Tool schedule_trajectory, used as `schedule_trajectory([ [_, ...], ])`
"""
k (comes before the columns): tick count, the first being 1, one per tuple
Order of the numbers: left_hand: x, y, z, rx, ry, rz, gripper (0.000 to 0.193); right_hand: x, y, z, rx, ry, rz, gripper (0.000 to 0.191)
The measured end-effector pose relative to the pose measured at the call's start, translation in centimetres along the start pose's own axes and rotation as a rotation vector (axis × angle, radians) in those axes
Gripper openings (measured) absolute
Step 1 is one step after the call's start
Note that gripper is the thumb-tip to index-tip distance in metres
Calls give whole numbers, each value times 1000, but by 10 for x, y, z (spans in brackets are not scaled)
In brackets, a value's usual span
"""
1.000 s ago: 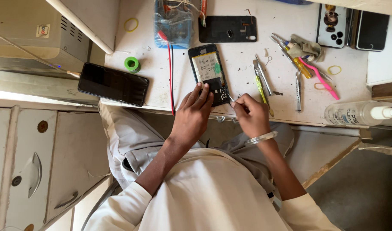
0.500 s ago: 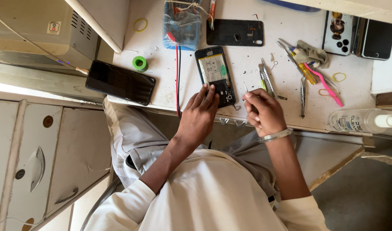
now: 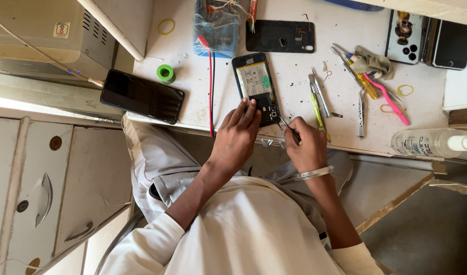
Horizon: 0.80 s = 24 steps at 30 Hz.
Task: The person repairs a smartphone at a cluttered workbench. They use a screwdriver to work on the phone's internal board, disconnect and remove the battery, press on the screen assembly, then hold the phone and press its screen while checking it.
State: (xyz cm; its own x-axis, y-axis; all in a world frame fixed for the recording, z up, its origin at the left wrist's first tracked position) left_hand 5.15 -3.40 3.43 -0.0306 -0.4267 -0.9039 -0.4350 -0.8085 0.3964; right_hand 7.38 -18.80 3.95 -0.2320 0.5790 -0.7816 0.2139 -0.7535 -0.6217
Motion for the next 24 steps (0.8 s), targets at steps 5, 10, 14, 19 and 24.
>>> schedule_trajectory([
  [5, -1, 2, 1, 5, 0, 9, 38, 1, -19, 3, -70, 25, 182, 10],
  [10, -1, 1, 2, 7, -9, 44, 38, 10, -25, 6, -41, -19, 344, 16],
  [14, 2, -1, 2, -1, -32, 49, 39, 14, -19, 1, -23, -59, 346, 12],
  [19, 4, -1, 3, 0, -34, 36, 47, 10, -18, -3, -135, -55, 271, 11],
  [24, 5, 0, 4, 8, -2, 16, 46, 1, -10, -7, -229, -52, 31, 10],
])
Point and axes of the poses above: each hand's wrist, its own z-axis away from the middle knuckle, its own x-axis out of the palm, y = z × x, the point moved 10 cm from there along -z, towards the middle knuckle, and after that the axes turned 15 degrees about -y, right-handed, at the moved point
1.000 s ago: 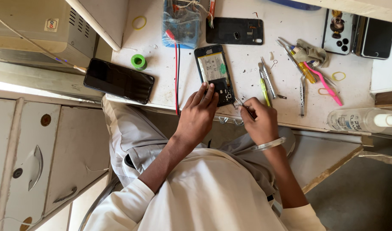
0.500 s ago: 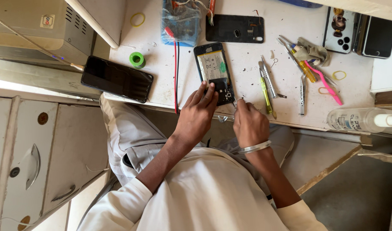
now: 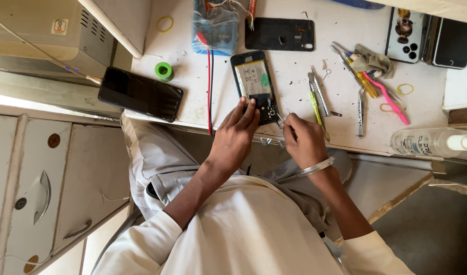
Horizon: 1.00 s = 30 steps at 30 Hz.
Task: The person repairs a smartphone at a cluttered workbench. They use a screwdriver to work on the phone's internal board, disconnect and remove the battery, press on the screen assembly, then hold the phone and press its screen while checking it.
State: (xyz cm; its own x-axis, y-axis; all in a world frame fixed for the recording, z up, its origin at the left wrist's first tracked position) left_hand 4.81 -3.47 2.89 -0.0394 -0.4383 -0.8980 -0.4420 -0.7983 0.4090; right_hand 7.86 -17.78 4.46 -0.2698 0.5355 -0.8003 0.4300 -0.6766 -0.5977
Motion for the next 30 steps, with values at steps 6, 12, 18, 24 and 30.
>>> schedule_trajectory([
  [6, 5, -3, 0, -19, -22, -26, 49, 9, 31, -2, 135, -112, -183, 16],
  [12, 2, -2, 0, -10, 0, -43, 46, 26, 25, -11, 27, -191, -382, 15],
  [18, -4, -4, 0, -5, 26, 20, 40, 7, 20, 12, 191, 25, -207, 20],
  [24, 0, -1, 1, 1, 13, -9, 43, 10, 8, 19, 217, 103, -186, 21],
  [30, 1, -1, 0, -7, -12, -49, 46, 14, 12, 17, 332, 117, -170, 19],
])
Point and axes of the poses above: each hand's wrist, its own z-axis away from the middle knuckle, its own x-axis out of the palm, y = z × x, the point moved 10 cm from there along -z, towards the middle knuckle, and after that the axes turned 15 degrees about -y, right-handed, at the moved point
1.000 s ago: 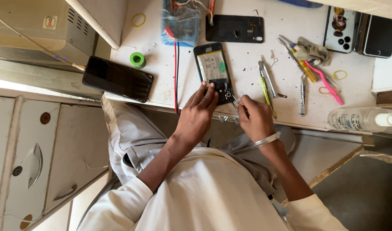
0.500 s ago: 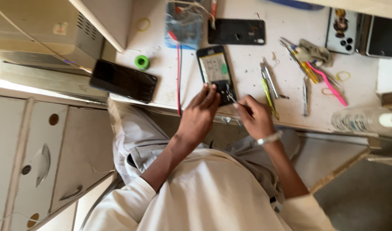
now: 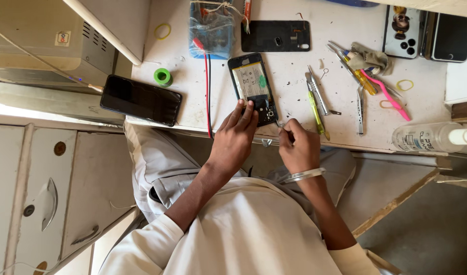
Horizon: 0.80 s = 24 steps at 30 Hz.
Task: The person repairs a smartphone at a cluttered workbench. They use a screwdriver to work on the phone's internal board, disconnect and remove the battery, press on the screen assembly, then hold the phone and press its screen while checking it.
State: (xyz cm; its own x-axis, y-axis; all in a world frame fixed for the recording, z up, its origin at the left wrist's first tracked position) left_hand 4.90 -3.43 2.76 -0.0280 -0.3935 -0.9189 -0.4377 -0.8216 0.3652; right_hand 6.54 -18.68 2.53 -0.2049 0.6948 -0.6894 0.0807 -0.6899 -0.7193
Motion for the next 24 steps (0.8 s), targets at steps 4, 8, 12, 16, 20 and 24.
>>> schedule_trajectory([
  [4, -1, 0, 1, 10, -6, 14, 48, 1, -9, 4, 6, 79, 157, 19],
  [8, -4, 2, 3, 24, 12, 16, 46, 1, -19, 3, -61, 138, 171, 14],
  [12, -1, 1, 1, 16, 2, 15, 48, 4, -19, -2, -15, 114, 241, 8],
  [16, 1, -1, -1, 9, -2, 4, 47, 5, -26, -5, -86, 106, 284, 11],
  [20, 3, 0, -3, 16, 9, -28, 46, -4, -24, -8, -211, 56, 195, 13],
  [24, 6, -2, -2, 11, 5, -29, 45, -10, -19, -18, -307, -63, 158, 14],
])
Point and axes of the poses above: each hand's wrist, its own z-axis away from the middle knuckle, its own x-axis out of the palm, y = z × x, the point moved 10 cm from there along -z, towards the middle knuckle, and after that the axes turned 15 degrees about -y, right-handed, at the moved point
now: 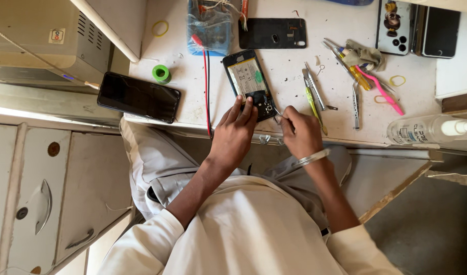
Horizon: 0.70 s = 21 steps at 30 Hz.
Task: The person repairs a smartphone at a cluttered workbench. They use a screwdriver to work on the phone's internal board, disconnect and remove the battery, press on the screen assembly, then hold the phone and press its screen while checking it.
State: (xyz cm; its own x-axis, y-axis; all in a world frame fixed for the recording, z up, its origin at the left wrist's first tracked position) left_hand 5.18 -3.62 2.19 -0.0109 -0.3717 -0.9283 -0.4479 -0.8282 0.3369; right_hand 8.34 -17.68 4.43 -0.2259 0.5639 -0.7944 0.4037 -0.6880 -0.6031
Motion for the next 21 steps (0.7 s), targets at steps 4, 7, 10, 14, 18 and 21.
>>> schedule_trajectory([
  [4, 0, -2, -1, -2, 17, 48, 40, 6, 11, -14, -4, -145, -18, 21],
  [7, -2, 0, -2, 14, 26, 10, 44, 11, 10, -20, -47, -179, -83, 20],
  [10, -5, -3, -2, -4, 45, 107, 37, 4, 18, -11, 0, -127, -140, 21],
  [14, -6, 0, 0, -15, 39, 47, 43, 4, 41, 9, 165, 13, -360, 19],
  [18, -6, 0, 0, -5, 40, 1, 42, 14, 53, 4, 188, 66, -484, 19],
  [21, -6, 0, 1, -13, 36, 34, 39, 22, 52, -14, 211, -4, -218, 25],
])
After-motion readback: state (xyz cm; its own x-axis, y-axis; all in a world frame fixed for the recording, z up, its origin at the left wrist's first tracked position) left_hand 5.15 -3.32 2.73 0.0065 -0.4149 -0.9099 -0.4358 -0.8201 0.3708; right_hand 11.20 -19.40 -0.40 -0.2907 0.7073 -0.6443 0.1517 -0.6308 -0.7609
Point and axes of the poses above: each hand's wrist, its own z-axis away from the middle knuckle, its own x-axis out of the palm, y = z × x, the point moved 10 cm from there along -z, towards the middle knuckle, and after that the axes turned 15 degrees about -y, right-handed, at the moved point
